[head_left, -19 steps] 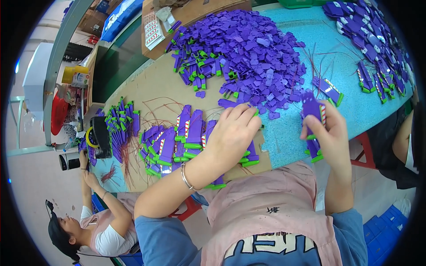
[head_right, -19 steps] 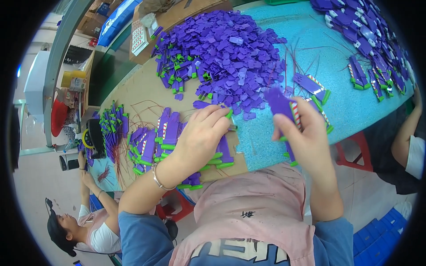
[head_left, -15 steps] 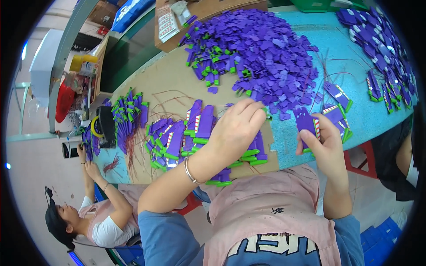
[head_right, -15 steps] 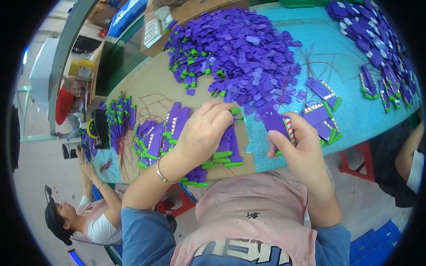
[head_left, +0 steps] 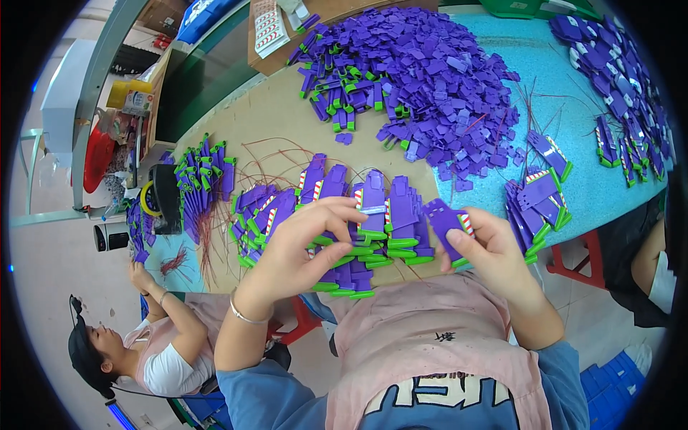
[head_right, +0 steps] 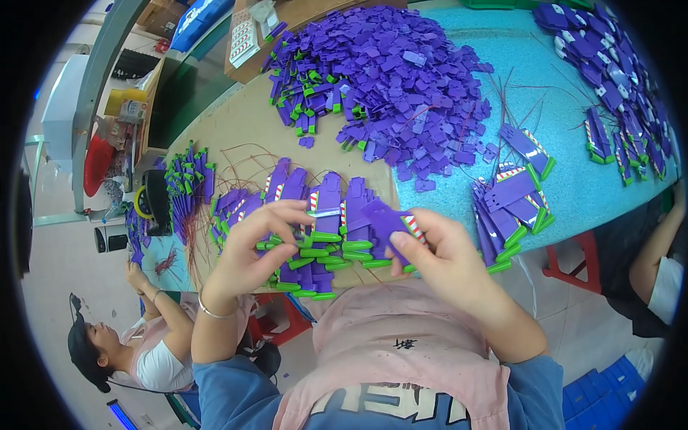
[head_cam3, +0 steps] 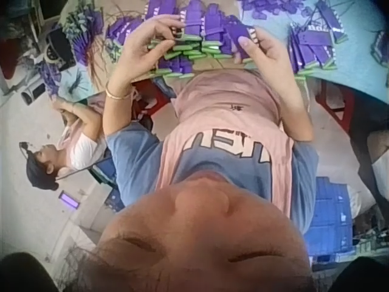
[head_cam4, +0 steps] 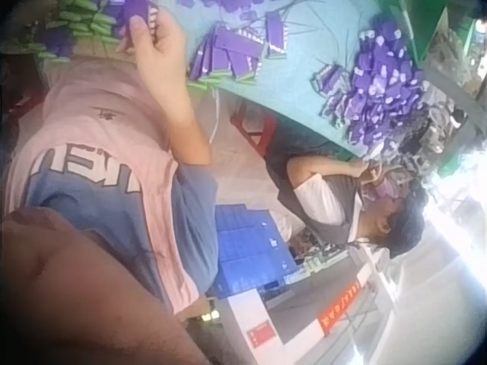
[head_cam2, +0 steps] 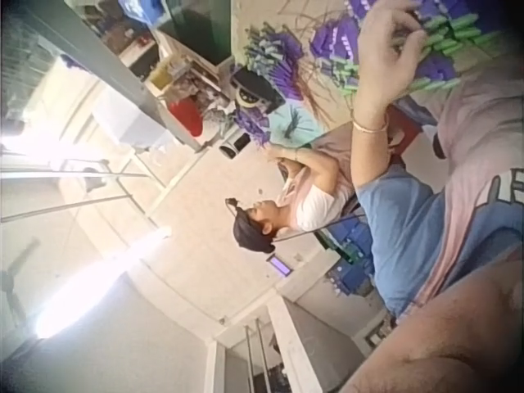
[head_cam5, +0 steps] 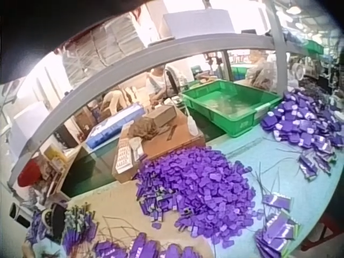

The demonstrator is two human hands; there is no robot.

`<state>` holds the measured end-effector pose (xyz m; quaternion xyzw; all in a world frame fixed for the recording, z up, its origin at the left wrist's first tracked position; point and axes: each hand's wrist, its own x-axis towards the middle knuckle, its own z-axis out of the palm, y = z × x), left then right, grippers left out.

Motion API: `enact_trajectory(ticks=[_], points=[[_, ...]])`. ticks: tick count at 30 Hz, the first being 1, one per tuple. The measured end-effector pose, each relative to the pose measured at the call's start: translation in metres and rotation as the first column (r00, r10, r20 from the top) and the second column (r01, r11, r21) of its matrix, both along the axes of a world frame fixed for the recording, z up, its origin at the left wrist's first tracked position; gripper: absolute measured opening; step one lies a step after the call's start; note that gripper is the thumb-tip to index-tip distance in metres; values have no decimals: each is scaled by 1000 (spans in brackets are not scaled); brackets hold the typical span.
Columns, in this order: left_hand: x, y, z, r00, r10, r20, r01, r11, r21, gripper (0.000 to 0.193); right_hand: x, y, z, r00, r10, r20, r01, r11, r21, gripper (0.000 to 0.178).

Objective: The person assembles plastic toy parts by fitting pieces together by hand and stacking the assembled items on the table.

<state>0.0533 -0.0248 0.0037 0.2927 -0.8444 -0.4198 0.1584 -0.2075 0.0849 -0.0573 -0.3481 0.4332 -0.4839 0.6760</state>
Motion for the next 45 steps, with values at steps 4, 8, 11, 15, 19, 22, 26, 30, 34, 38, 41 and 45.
enact_trajectory(ticks=[4,8,11,15,19,22,26,30,34,38,41,45], points=[[-39,31,-8,852,468,-234,-347,840,418,10,9,2,13,984,19,175,-31,998,63,19],[-76,46,-8,787,524,-325,-261,761,595,25,11,5,14,971,5,237,-21,998,62,23],[-76,46,-16,852,409,-328,-185,820,542,37,9,9,10,968,-87,234,74,995,62,23],[-79,45,-17,886,383,-259,-219,841,495,35,7,9,13,987,-56,151,41,994,100,22],[-74,38,-9,987,140,-85,-117,966,231,21,-8,3,9,922,229,-313,-261,963,-66,20],[-70,35,-3,980,194,-34,-172,927,334,18,-3,-1,17,870,29,-493,-195,937,-288,45],[-83,35,-6,997,22,72,-32,989,146,16,15,-2,22,945,33,-326,-146,933,-329,84],[-78,27,-8,992,125,-8,-114,931,347,18,10,-1,15,948,94,-305,-167,961,-220,74],[-57,-22,-6,843,334,-421,-52,830,556,29,0,0,8,929,14,-369,-110,965,-239,43],[-43,-68,-27,932,337,131,-268,886,-377,13,0,-3,7,899,-75,-431,-100,924,-370,33],[-41,-81,-45,913,318,257,-53,714,-698,8,6,-3,9,888,-138,-439,-57,914,-403,25],[-41,-89,-53,903,308,300,-5,704,-710,11,4,3,10,950,100,-295,-158,971,-179,16]])
